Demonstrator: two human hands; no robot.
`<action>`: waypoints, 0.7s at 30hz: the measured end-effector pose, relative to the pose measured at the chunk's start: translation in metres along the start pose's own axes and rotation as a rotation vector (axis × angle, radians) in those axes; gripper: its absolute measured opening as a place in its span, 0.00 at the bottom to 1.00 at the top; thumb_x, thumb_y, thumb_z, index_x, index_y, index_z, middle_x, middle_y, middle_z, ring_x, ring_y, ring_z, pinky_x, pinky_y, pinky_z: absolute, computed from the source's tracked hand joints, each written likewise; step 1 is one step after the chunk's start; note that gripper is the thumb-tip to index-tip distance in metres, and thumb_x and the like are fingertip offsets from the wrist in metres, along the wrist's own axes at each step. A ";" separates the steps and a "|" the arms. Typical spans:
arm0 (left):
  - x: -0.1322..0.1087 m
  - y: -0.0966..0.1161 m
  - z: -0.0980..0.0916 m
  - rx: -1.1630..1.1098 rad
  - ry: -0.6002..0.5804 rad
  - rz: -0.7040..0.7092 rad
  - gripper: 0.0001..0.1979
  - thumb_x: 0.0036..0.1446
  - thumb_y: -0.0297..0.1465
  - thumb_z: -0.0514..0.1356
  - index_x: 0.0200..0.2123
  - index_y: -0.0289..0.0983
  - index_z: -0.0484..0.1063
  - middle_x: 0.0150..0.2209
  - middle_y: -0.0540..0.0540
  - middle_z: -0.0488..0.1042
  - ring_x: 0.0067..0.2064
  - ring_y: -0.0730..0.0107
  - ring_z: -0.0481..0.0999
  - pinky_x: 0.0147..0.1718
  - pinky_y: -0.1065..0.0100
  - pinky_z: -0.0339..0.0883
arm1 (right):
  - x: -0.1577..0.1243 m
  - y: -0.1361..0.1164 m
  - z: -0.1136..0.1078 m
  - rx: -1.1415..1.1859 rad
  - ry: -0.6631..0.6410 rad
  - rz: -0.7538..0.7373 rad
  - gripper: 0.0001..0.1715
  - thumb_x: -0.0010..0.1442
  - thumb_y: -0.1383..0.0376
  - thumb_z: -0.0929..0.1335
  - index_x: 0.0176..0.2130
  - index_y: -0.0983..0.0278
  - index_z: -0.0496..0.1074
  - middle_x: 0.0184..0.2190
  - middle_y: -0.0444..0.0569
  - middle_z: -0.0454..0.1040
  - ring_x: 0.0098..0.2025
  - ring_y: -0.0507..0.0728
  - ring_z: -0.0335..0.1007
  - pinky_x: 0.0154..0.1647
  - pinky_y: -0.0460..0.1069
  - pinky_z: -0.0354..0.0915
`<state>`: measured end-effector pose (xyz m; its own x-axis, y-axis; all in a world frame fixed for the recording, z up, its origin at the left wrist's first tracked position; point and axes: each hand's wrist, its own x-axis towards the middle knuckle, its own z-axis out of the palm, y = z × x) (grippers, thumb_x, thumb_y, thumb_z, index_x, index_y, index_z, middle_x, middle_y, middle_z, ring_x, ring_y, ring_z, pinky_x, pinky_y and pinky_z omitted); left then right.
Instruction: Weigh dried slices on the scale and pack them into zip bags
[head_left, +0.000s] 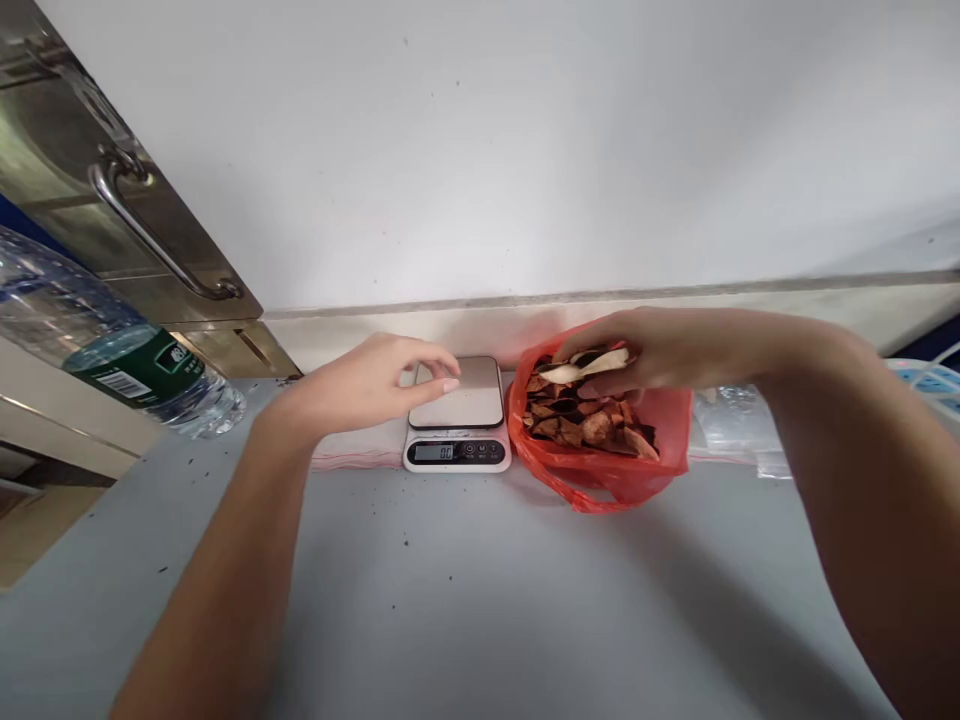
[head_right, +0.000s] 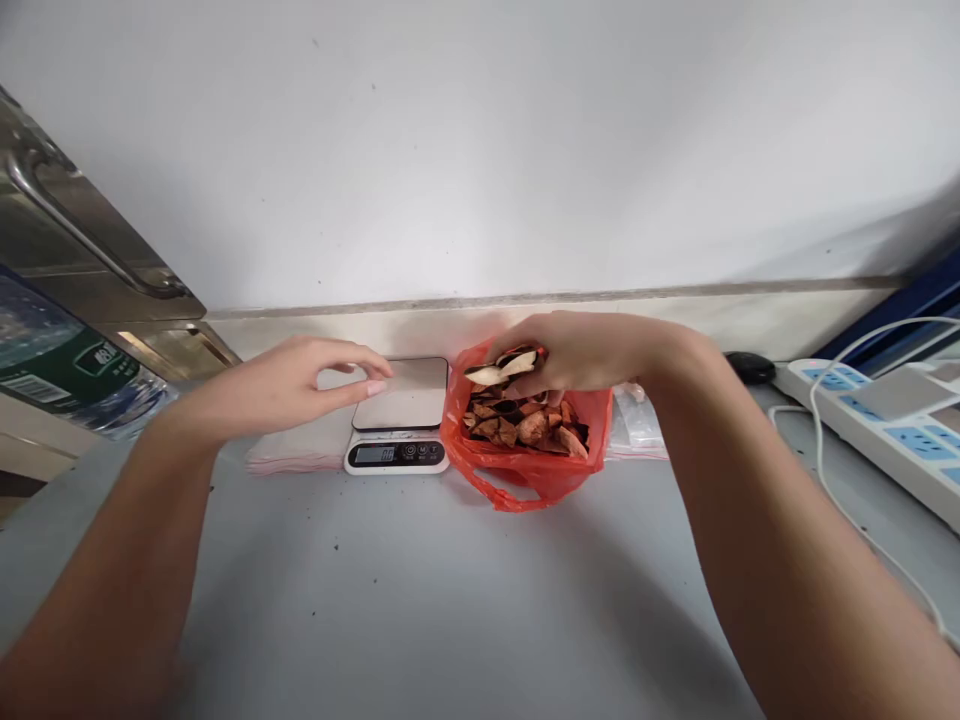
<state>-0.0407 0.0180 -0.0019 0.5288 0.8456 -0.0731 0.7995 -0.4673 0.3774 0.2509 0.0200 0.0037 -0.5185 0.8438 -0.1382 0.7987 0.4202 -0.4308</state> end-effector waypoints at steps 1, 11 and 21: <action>-0.002 -0.004 -0.003 0.017 -0.044 -0.064 0.25 0.65 0.51 0.54 0.54 0.44 0.79 0.56 0.46 0.81 0.55 0.54 0.79 0.50 0.63 0.71 | 0.002 -0.006 -0.002 0.046 -0.027 -0.039 0.20 0.63 0.58 0.70 0.52 0.50 0.83 0.45 0.43 0.86 0.44 0.61 0.82 0.41 0.51 0.75; -0.024 -0.043 -0.020 0.100 -0.297 -0.487 0.37 0.62 0.56 0.50 0.69 0.47 0.66 0.68 0.45 0.72 0.64 0.49 0.74 0.59 0.61 0.68 | 0.074 -0.076 0.041 -0.077 0.069 0.091 0.25 0.65 0.73 0.65 0.56 0.54 0.79 0.46 0.50 0.83 0.38 0.57 0.77 0.31 0.47 0.62; -0.033 -0.067 -0.021 0.058 -0.270 -0.470 0.36 0.62 0.55 0.54 0.68 0.46 0.68 0.66 0.40 0.74 0.61 0.48 0.76 0.56 0.60 0.68 | 0.090 -0.083 0.070 -0.254 -0.056 0.130 0.28 0.60 0.75 0.65 0.56 0.59 0.78 0.55 0.59 0.79 0.44 0.62 0.80 0.30 0.48 0.66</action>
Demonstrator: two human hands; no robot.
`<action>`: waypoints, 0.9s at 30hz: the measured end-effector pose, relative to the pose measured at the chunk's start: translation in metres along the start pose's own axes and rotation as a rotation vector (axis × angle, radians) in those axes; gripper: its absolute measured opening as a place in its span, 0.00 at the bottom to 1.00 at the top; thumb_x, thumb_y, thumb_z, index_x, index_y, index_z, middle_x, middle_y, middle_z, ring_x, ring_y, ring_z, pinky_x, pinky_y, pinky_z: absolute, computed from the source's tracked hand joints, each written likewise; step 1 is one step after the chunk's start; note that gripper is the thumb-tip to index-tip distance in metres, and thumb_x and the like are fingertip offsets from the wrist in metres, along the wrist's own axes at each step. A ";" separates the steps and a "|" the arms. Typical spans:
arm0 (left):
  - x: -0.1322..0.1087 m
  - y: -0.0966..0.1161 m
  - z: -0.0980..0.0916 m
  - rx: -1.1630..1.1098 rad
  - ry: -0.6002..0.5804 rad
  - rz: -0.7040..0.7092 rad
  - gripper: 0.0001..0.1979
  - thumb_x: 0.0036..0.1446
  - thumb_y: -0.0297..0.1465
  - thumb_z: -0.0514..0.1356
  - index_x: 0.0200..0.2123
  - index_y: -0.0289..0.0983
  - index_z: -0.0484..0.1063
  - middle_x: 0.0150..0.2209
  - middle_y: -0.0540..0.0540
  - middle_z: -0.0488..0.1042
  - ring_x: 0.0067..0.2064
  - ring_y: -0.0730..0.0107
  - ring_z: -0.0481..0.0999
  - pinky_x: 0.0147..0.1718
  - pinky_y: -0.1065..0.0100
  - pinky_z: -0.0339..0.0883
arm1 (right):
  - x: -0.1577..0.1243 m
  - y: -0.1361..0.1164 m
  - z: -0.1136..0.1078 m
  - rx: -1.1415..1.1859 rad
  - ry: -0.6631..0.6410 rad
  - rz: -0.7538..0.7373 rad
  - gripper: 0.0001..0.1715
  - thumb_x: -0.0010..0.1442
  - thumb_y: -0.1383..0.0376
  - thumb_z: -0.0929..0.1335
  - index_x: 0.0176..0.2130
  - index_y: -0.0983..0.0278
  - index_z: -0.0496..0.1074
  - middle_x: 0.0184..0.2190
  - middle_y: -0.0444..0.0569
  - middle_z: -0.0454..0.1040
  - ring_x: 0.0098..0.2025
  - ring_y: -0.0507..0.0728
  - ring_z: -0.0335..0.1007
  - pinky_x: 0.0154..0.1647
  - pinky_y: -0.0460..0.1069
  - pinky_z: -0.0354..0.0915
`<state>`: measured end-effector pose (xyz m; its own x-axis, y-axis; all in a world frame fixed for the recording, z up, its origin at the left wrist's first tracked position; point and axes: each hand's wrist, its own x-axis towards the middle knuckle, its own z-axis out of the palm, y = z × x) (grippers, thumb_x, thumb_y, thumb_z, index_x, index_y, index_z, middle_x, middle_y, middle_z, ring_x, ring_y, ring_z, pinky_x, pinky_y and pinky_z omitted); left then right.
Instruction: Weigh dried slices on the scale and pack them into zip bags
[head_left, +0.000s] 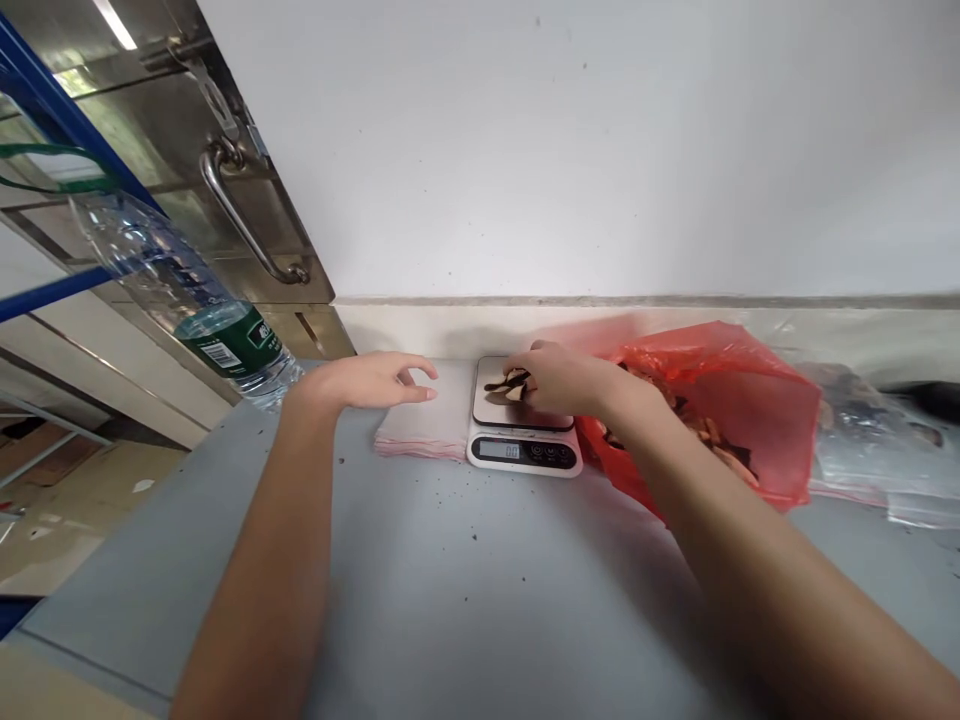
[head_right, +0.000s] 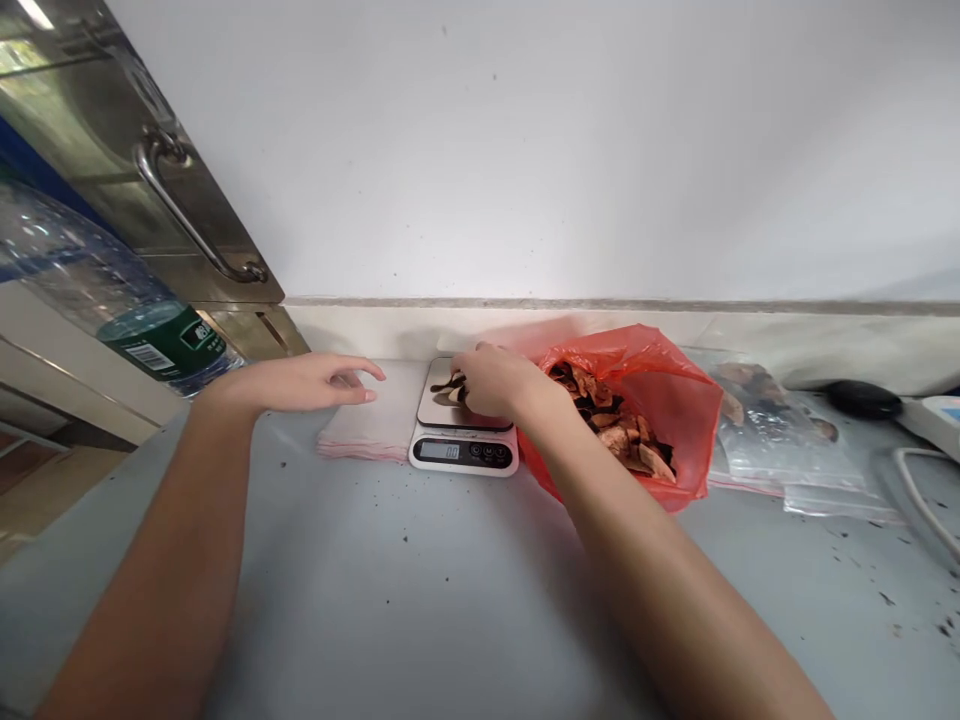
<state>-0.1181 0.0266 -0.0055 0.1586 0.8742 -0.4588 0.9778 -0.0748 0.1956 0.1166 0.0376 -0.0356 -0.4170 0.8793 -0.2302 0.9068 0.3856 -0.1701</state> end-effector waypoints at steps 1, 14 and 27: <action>0.000 -0.001 0.000 -0.007 0.000 0.015 0.36 0.61 0.54 0.55 0.68 0.46 0.67 0.65 0.40 0.75 0.60 0.49 0.77 0.56 0.60 0.68 | -0.001 0.000 -0.001 0.018 -0.017 0.004 0.30 0.59 0.75 0.65 0.57 0.58 0.78 0.54 0.58 0.80 0.43 0.62 0.80 0.29 0.47 0.66; 0.016 0.002 0.011 0.060 -0.163 0.030 0.24 0.40 0.38 0.66 0.45 0.43 0.79 0.50 0.45 0.83 0.43 0.56 0.82 0.34 0.66 0.69 | -0.024 0.018 -0.015 0.203 0.011 -0.012 0.38 0.64 0.71 0.66 0.70 0.52 0.67 0.67 0.49 0.73 0.64 0.64 0.73 0.54 0.52 0.73; 0.010 -0.009 0.002 -0.043 -0.082 0.087 0.16 0.49 0.45 0.63 0.35 0.45 0.85 0.47 0.48 0.87 0.48 0.51 0.83 0.39 0.67 0.69 | -0.029 0.040 -0.019 0.299 0.261 -0.075 0.18 0.69 0.64 0.66 0.53 0.61 0.80 0.43 0.49 0.85 0.42 0.57 0.81 0.42 0.51 0.74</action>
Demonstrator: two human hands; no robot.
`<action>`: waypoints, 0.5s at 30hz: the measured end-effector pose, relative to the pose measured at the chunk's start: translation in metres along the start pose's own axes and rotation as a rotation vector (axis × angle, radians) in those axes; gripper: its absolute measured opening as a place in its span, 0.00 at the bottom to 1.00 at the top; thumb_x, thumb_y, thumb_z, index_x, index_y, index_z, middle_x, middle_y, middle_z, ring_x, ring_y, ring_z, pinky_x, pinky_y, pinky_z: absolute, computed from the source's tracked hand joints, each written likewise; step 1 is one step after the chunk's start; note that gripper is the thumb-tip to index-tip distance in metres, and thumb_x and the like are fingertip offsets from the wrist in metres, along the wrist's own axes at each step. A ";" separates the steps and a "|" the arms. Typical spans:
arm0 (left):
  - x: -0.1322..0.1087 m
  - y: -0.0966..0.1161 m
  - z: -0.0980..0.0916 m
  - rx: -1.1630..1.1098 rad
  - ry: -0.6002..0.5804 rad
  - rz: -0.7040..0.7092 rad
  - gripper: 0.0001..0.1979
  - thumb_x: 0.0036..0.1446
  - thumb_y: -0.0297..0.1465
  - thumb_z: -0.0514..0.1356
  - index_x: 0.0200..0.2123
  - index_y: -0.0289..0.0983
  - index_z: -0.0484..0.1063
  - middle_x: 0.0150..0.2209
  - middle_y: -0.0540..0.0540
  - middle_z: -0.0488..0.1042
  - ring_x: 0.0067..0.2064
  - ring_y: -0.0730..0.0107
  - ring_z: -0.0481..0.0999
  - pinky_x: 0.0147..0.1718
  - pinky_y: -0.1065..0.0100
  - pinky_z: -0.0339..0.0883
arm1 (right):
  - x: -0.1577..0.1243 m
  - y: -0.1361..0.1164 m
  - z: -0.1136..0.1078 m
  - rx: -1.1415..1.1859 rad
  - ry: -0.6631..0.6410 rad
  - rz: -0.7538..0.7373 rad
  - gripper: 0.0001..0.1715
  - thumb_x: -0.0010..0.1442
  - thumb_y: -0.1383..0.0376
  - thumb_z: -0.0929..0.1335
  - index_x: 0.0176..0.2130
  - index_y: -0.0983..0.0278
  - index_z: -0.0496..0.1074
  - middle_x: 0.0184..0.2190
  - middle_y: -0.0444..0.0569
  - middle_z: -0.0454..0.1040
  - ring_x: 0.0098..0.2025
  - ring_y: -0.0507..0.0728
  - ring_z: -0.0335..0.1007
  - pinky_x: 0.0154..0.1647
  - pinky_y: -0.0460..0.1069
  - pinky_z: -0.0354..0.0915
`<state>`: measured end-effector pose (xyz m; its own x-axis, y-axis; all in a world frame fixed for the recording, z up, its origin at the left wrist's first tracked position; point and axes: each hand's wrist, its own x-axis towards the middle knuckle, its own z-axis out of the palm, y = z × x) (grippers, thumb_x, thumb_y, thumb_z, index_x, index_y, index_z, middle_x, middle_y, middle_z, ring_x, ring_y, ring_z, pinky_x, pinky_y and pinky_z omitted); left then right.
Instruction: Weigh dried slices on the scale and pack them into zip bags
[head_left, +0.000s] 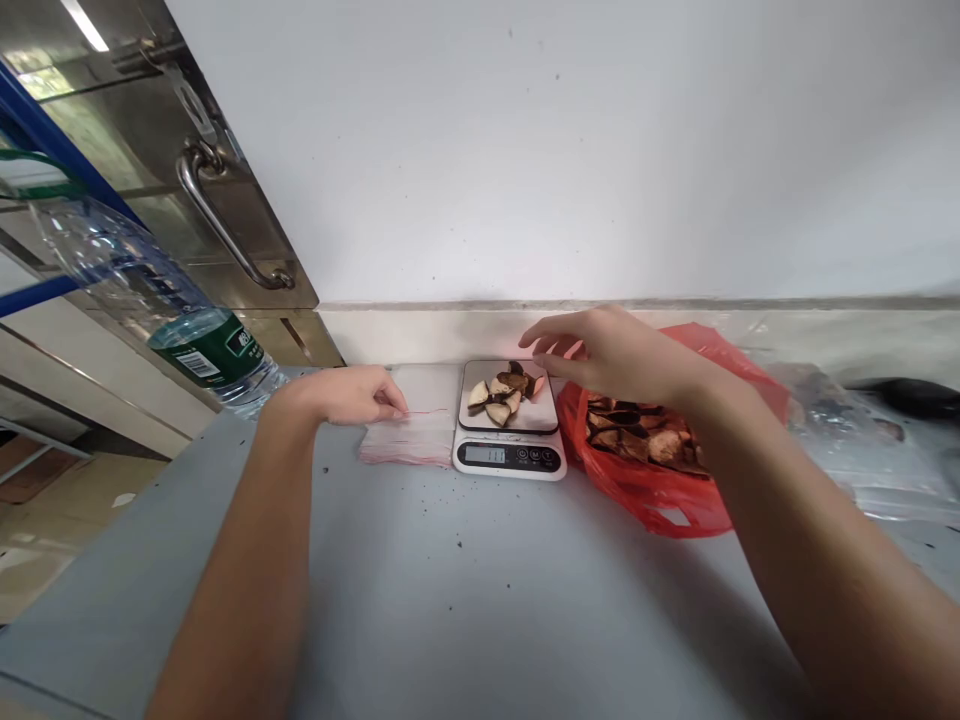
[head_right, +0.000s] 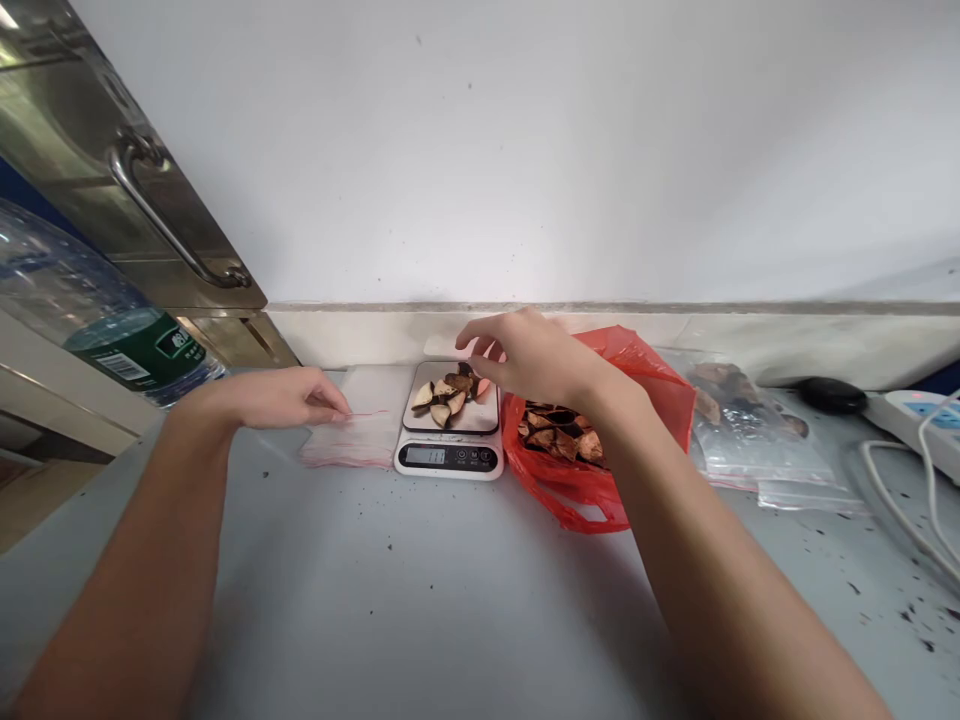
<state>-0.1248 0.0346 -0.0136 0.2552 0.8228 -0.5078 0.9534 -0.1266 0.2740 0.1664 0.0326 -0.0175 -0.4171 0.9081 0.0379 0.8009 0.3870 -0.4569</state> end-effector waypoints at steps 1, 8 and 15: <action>-0.001 0.001 -0.001 -0.009 0.027 0.016 0.16 0.49 0.46 0.63 0.33 0.44 0.85 0.45 0.48 0.87 0.47 0.51 0.83 0.38 0.67 0.68 | 0.000 0.000 0.000 0.006 0.017 -0.002 0.18 0.68 0.64 0.66 0.53 0.62 0.80 0.42 0.49 0.85 0.42 0.57 0.81 0.42 0.51 0.74; -0.017 0.010 -0.009 -0.048 0.274 -0.013 0.14 0.50 0.44 0.62 0.25 0.41 0.81 0.36 0.45 0.86 0.39 0.53 0.81 0.31 0.65 0.64 | -0.005 0.000 -0.005 -0.009 0.095 0.006 0.16 0.67 0.65 0.66 0.48 0.62 0.82 0.35 0.48 0.85 0.37 0.58 0.80 0.40 0.52 0.71; -0.024 0.025 -0.010 -0.085 0.413 0.039 0.12 0.50 0.42 0.61 0.26 0.40 0.79 0.31 0.45 0.83 0.35 0.58 0.78 0.34 0.64 0.66 | -0.005 -0.007 -0.002 -0.012 0.013 0.017 0.13 0.67 0.67 0.67 0.46 0.61 0.80 0.36 0.48 0.85 0.37 0.57 0.79 0.36 0.49 0.69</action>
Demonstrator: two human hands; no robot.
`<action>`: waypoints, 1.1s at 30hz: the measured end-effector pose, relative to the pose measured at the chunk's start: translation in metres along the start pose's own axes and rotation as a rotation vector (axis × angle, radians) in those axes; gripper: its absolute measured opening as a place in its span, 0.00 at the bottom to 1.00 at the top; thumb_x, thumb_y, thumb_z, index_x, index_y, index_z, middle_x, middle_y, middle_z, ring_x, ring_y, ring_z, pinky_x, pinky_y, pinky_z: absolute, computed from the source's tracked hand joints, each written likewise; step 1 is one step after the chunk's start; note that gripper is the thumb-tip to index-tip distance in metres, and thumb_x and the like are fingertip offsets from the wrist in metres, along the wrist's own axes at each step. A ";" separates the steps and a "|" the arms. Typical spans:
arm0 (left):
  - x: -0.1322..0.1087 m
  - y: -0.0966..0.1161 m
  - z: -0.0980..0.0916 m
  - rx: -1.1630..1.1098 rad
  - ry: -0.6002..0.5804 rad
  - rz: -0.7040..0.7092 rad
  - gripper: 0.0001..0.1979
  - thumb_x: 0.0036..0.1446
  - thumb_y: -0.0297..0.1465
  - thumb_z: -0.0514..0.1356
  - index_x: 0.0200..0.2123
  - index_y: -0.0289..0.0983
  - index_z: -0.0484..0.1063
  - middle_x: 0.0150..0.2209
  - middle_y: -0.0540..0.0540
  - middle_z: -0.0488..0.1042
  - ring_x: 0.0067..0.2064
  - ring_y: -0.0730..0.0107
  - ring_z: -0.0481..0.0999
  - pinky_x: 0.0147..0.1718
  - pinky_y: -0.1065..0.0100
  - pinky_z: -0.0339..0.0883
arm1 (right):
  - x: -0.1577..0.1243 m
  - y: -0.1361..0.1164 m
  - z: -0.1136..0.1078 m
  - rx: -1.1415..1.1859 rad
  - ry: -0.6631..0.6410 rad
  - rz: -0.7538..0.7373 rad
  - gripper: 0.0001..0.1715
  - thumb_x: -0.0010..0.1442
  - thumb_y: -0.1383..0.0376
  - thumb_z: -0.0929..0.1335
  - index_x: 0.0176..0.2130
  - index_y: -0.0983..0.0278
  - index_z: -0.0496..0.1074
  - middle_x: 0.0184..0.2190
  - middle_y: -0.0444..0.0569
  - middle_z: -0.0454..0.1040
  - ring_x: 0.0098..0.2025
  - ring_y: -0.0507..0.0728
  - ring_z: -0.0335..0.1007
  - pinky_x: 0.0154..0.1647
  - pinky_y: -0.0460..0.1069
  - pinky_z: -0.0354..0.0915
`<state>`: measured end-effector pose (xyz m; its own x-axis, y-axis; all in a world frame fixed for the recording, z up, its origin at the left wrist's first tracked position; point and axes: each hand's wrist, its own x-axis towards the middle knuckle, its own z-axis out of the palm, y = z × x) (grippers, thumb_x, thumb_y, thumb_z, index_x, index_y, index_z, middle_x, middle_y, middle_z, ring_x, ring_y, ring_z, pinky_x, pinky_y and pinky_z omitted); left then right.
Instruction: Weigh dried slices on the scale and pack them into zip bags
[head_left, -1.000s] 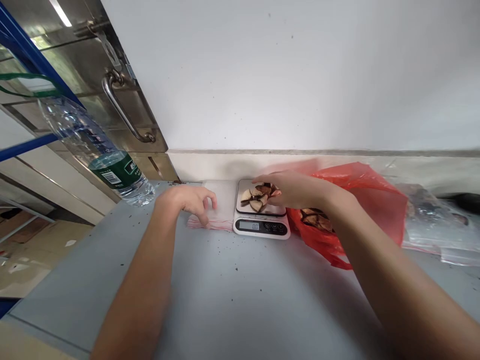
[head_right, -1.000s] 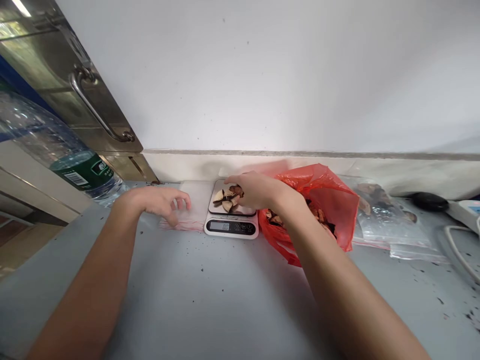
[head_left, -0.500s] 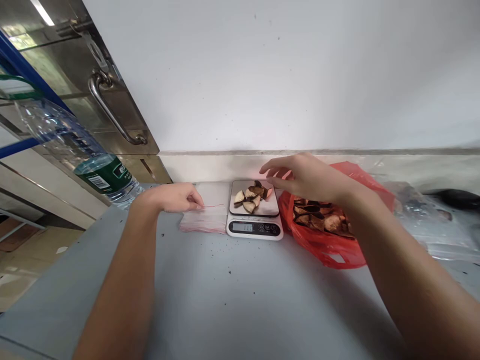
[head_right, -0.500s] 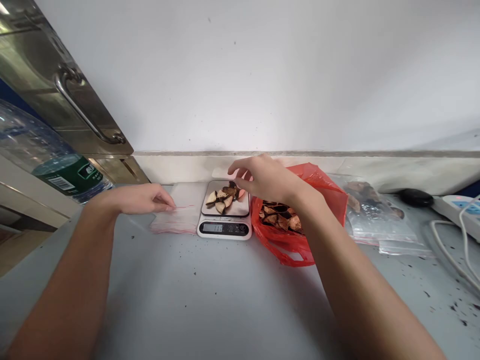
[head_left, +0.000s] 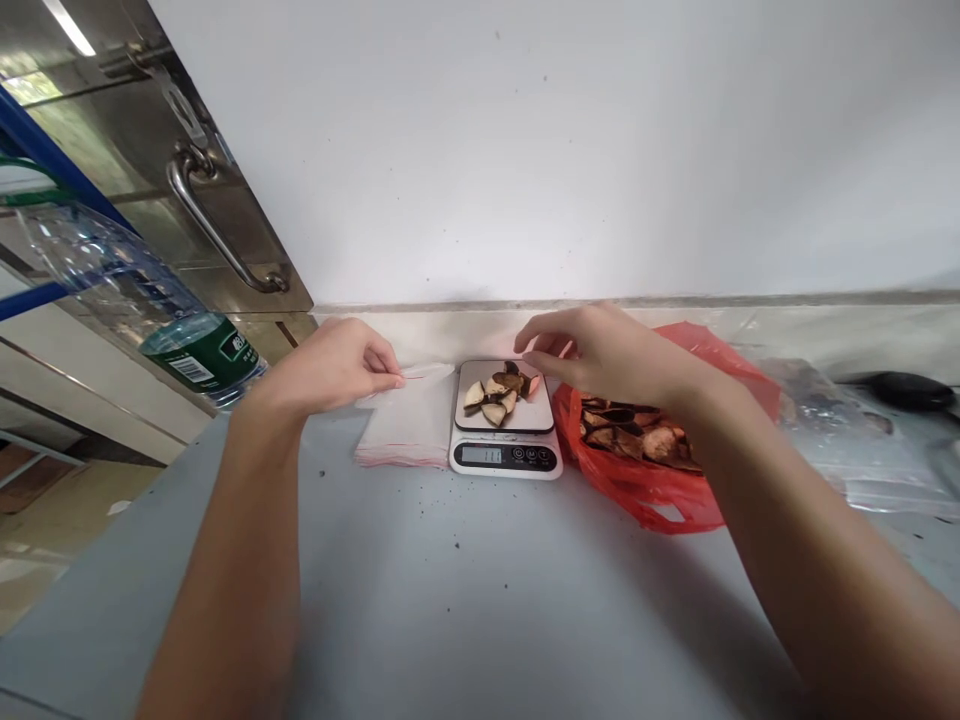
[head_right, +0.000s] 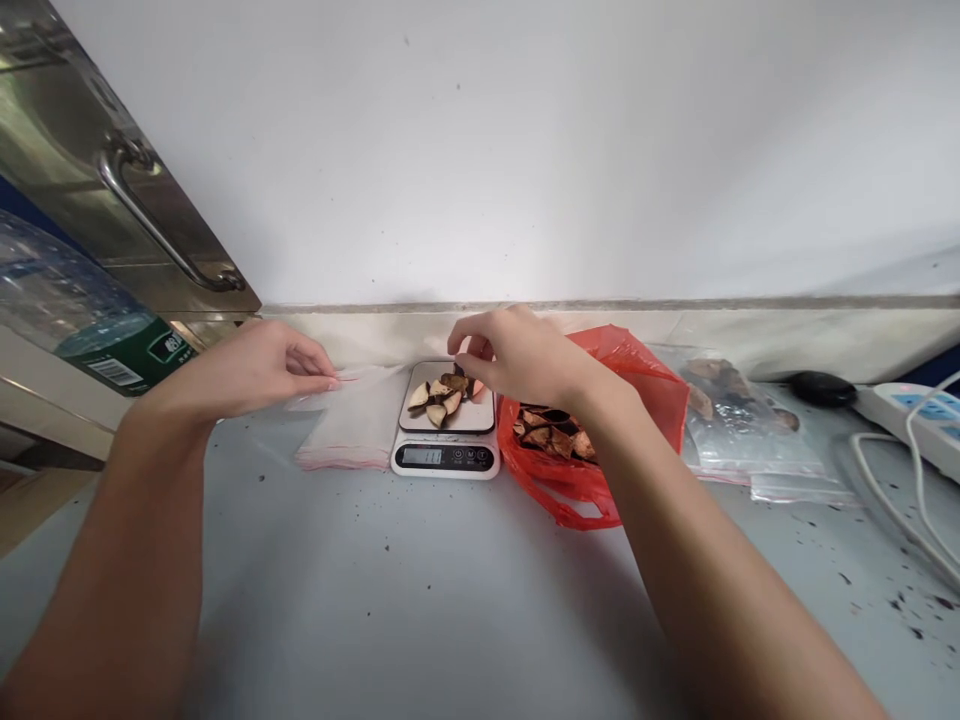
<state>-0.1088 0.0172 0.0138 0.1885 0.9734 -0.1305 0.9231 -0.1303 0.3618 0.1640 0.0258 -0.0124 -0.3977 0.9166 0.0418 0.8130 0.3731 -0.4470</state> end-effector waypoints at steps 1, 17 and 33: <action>0.000 0.001 0.001 0.003 -0.004 -0.012 0.12 0.50 0.42 0.62 0.26 0.40 0.78 0.31 0.45 0.82 0.35 0.58 0.77 0.33 0.63 0.65 | 0.001 0.001 0.002 -0.030 -0.021 0.030 0.11 0.66 0.66 0.68 0.45 0.61 0.80 0.37 0.49 0.85 0.37 0.58 0.79 0.36 0.49 0.69; 0.009 0.003 0.013 -0.027 -0.082 0.085 0.14 0.56 0.44 0.60 0.27 0.41 0.69 0.23 0.52 0.68 0.27 0.65 0.67 0.28 0.66 0.55 | 0.013 0.018 0.019 -0.013 -0.045 0.076 0.14 0.64 0.62 0.70 0.49 0.62 0.78 0.43 0.53 0.83 0.44 0.61 0.79 0.42 0.50 0.69; 0.008 0.020 0.022 -0.199 0.147 0.261 0.15 0.59 0.41 0.61 0.25 0.39 0.76 0.21 0.49 0.74 0.25 0.67 0.71 0.27 0.66 0.61 | 0.012 -0.026 0.042 0.320 0.034 -0.079 0.12 0.68 0.67 0.67 0.30 0.63 0.73 0.23 0.44 0.77 0.26 0.54 0.73 0.31 0.47 0.62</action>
<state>-0.0814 0.0182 -0.0005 0.3457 0.9308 0.1189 0.7642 -0.3528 0.5399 0.1202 0.0206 -0.0379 -0.4350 0.8931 0.1150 0.6030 0.3838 -0.6993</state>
